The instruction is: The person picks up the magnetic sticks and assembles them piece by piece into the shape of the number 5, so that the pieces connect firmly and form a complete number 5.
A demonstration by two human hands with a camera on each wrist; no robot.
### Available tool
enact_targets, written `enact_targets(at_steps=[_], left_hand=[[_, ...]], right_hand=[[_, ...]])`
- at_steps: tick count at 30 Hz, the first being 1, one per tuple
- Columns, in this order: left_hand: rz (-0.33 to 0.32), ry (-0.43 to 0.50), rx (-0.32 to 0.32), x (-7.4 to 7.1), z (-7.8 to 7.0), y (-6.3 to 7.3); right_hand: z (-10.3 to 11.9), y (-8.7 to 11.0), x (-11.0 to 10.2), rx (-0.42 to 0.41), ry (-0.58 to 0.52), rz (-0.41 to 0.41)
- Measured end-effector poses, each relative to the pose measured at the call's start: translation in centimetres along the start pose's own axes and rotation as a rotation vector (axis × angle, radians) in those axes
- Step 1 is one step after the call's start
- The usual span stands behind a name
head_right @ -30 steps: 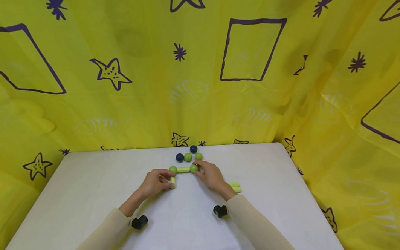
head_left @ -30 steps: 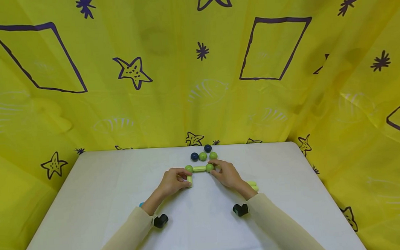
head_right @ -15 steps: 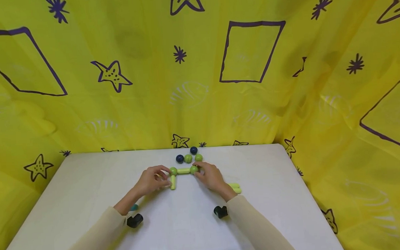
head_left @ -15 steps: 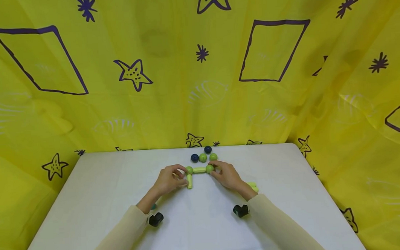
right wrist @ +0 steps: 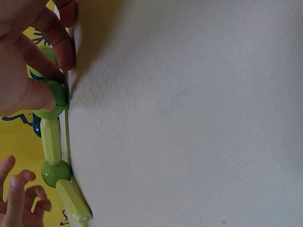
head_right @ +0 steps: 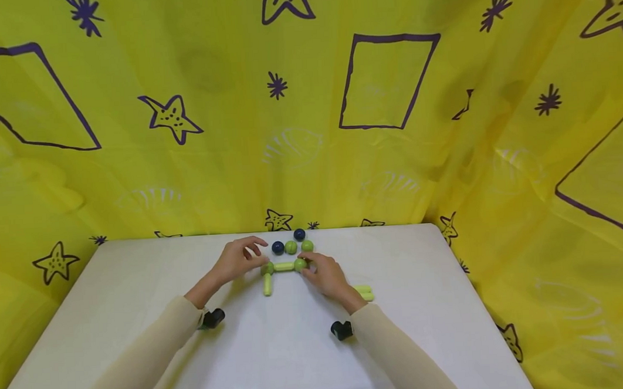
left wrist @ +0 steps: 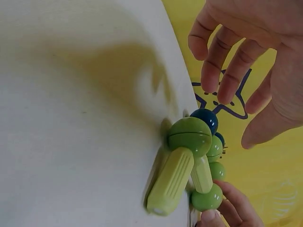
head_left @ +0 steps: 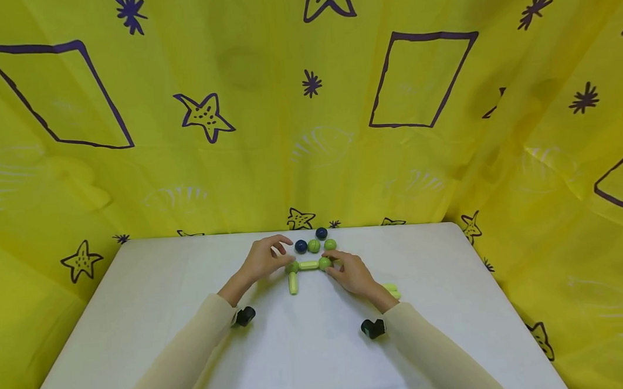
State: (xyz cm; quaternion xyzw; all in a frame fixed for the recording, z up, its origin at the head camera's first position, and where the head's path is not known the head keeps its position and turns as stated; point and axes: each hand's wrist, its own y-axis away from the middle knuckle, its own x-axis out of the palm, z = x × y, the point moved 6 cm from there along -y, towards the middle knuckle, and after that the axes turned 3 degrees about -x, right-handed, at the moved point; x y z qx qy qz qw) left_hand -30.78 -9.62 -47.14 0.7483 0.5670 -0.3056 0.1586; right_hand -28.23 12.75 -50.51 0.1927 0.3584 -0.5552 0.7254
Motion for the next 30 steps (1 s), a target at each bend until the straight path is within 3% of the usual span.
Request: enact_targets(at_steps=[12, 23, 30], left_hand=[[0.136, -0.038, -0.066, 1.0, 0.2, -2.8], [0.141, -0.103, -0.023, 1.8, 0.5, -4.1], [0.149, -0.103, -0.050, 2.7, 0.8, -4.6]], right_hand=[[-0.1, 0.1, 0.0, 0.007, 0.000, 0.021], [-0.2, 0.0, 0.1, 0.009, 0.000, 0.029], [-0.1, -0.1, 0.1, 0.020, 0.006, 0.022]])
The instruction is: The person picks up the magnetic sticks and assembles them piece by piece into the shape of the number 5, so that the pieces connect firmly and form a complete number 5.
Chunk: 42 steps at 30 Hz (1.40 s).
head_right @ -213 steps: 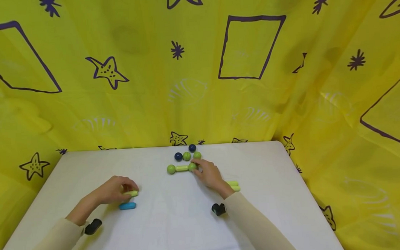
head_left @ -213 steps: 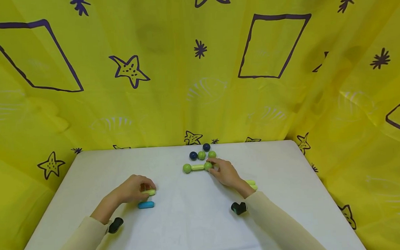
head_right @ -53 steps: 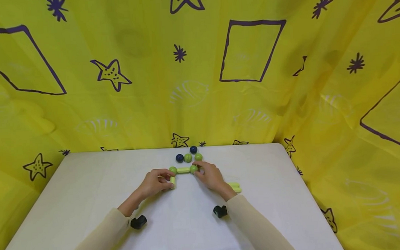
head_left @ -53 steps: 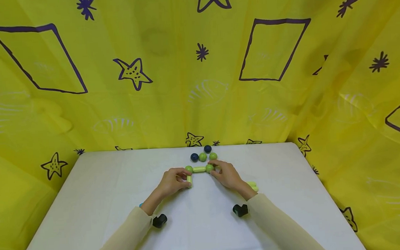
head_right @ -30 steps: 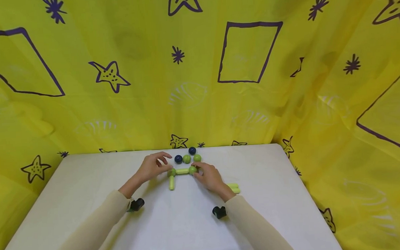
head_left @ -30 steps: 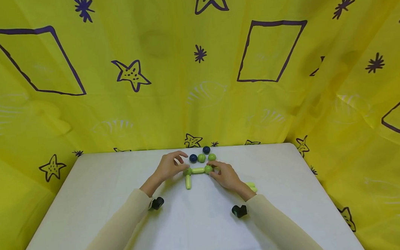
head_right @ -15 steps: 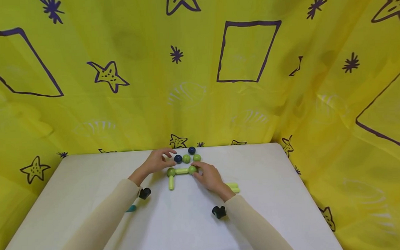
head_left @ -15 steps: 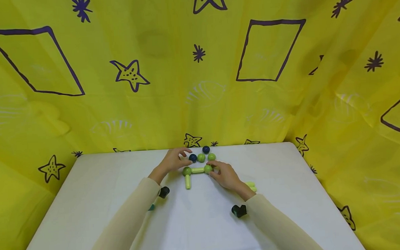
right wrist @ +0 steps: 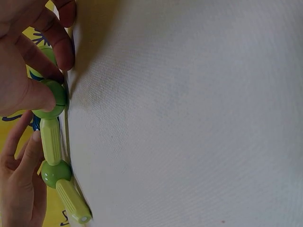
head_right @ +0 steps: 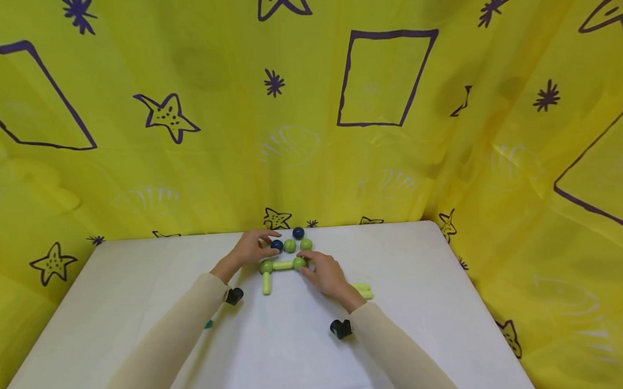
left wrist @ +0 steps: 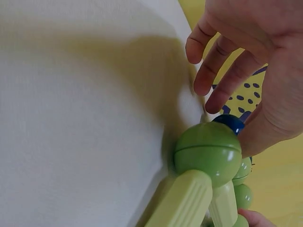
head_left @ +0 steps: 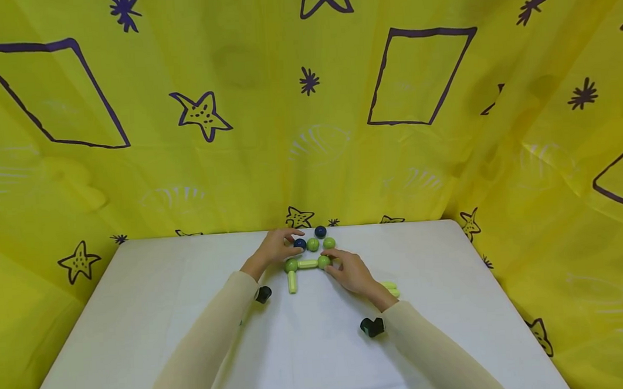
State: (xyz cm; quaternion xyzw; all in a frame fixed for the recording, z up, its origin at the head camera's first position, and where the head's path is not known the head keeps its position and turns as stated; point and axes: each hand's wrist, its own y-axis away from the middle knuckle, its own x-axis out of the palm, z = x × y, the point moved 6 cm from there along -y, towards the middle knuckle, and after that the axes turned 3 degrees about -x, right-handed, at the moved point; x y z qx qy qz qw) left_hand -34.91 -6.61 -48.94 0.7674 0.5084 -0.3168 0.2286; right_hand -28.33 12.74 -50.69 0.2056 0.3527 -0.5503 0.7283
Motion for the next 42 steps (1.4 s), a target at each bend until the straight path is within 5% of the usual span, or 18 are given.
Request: enact_targets(at_steps=[26, 42], left_hand=[[-0.024, 0.043, -0.065, 0.3, 0.1, -0.3], [-0.072, 0.017, 0.004, -1.8, -0.5, 2.5]], right_hand=[[0.1, -0.1, -0.1, -0.031, 0.011, -0.001], [0.0, -0.1, -0.2, -0.024, 0.026, 0.008]])
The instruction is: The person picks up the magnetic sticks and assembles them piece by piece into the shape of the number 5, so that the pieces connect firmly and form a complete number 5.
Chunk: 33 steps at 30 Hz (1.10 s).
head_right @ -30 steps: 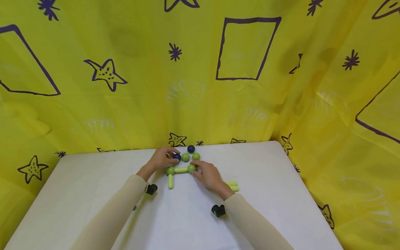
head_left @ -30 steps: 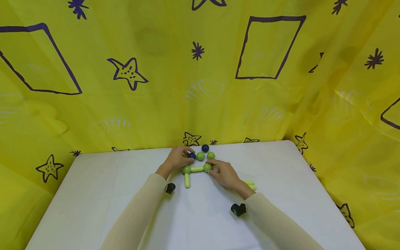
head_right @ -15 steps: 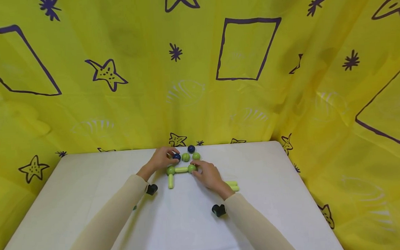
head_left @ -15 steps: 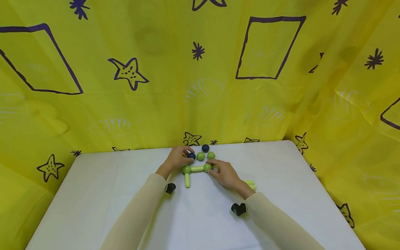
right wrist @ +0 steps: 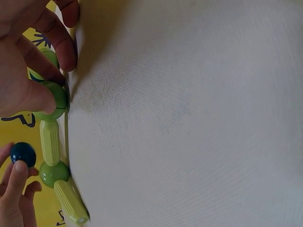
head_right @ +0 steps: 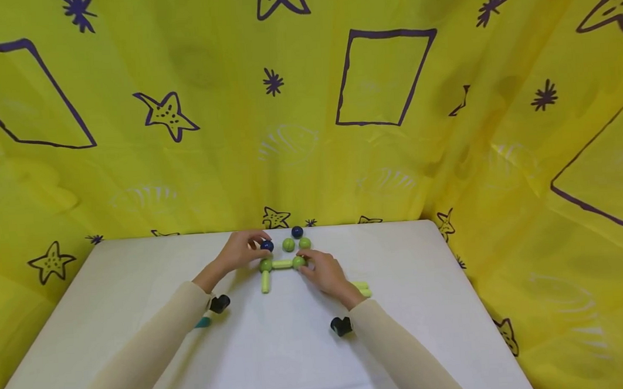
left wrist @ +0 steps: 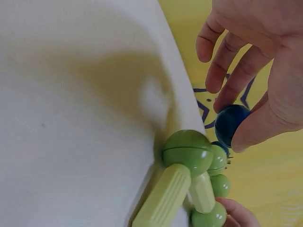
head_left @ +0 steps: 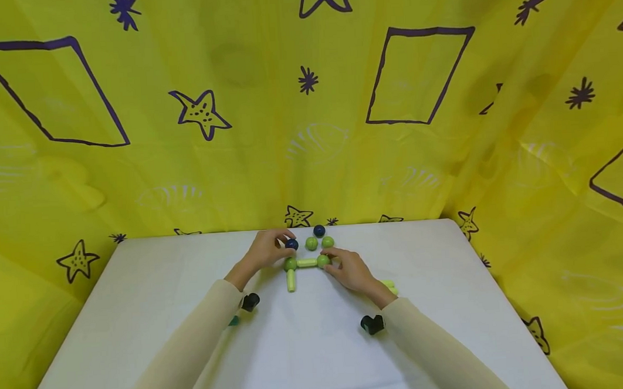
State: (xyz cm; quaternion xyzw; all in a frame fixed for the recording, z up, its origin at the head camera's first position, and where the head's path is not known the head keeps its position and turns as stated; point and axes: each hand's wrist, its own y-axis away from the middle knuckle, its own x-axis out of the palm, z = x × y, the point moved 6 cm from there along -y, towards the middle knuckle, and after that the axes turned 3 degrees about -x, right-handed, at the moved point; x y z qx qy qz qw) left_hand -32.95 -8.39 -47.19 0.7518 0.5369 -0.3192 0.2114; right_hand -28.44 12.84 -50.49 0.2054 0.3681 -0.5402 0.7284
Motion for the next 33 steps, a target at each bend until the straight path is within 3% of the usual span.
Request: enact_targets(at_steps=[9, 21, 27, 33], left_hand=[[-0.064, 0.021, 0.135, -1.5, -0.5, 2.4], [-0.056, 0.079, 0.149, -0.8, -0.2, 6.0], [-0.024, 0.090, 0.162, 0.1, 0.0, 7.8], [0.024, 0.088, 0.161, 1.3, 0.5, 8.6]], right_hand=[[0.0, 0.1, 0.1, -0.034, 0.002, -0.006], [0.0, -0.2, -0.2, -0.028, 0.012, -0.024], [0.0, -0.3, -0.3, -0.011, 0.007, -0.026], [0.0, -0.3, -0.2, -0.006, 0.012, -0.023]])
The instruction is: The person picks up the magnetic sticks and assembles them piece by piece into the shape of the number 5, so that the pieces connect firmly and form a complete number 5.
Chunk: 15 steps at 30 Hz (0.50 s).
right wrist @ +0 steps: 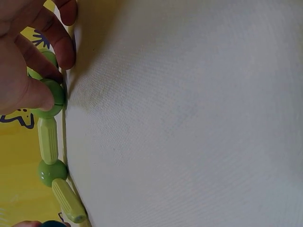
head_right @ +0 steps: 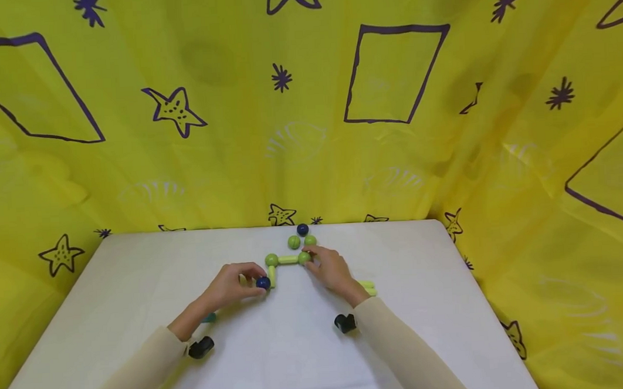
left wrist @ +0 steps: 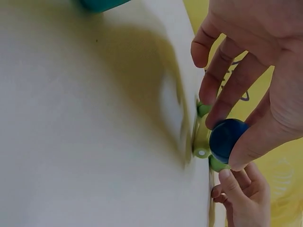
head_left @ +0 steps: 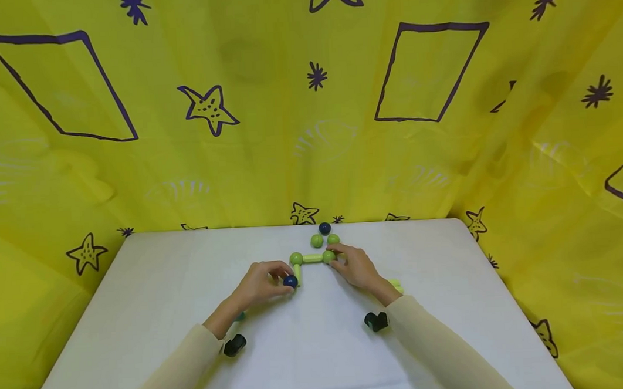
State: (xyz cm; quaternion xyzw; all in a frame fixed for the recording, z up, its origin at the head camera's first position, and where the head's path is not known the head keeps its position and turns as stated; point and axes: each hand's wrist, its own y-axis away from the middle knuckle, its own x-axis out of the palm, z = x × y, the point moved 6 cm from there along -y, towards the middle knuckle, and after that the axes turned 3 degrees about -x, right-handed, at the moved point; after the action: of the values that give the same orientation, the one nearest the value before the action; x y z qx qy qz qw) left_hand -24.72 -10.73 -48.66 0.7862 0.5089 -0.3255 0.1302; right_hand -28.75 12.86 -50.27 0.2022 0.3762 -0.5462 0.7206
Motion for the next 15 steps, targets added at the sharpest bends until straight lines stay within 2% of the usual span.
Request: enact_targets(at_steps=[5, 9, 15], left_hand=[[0.047, 0.012, -0.017, 0.8, 0.1, 0.2], [0.072, -0.022, -0.029, 1.2, 0.4, 0.3], [0.072, -0.062, -0.019, 1.3, 0.3, 0.5]], right_hand=[[0.1, 0.0, -0.1, 0.006, -0.006, 0.013], [0.1, -0.1, -0.1, 0.002, -0.007, 0.011], [0.0, -0.1, -0.1, -0.020, -0.008, 0.004]])
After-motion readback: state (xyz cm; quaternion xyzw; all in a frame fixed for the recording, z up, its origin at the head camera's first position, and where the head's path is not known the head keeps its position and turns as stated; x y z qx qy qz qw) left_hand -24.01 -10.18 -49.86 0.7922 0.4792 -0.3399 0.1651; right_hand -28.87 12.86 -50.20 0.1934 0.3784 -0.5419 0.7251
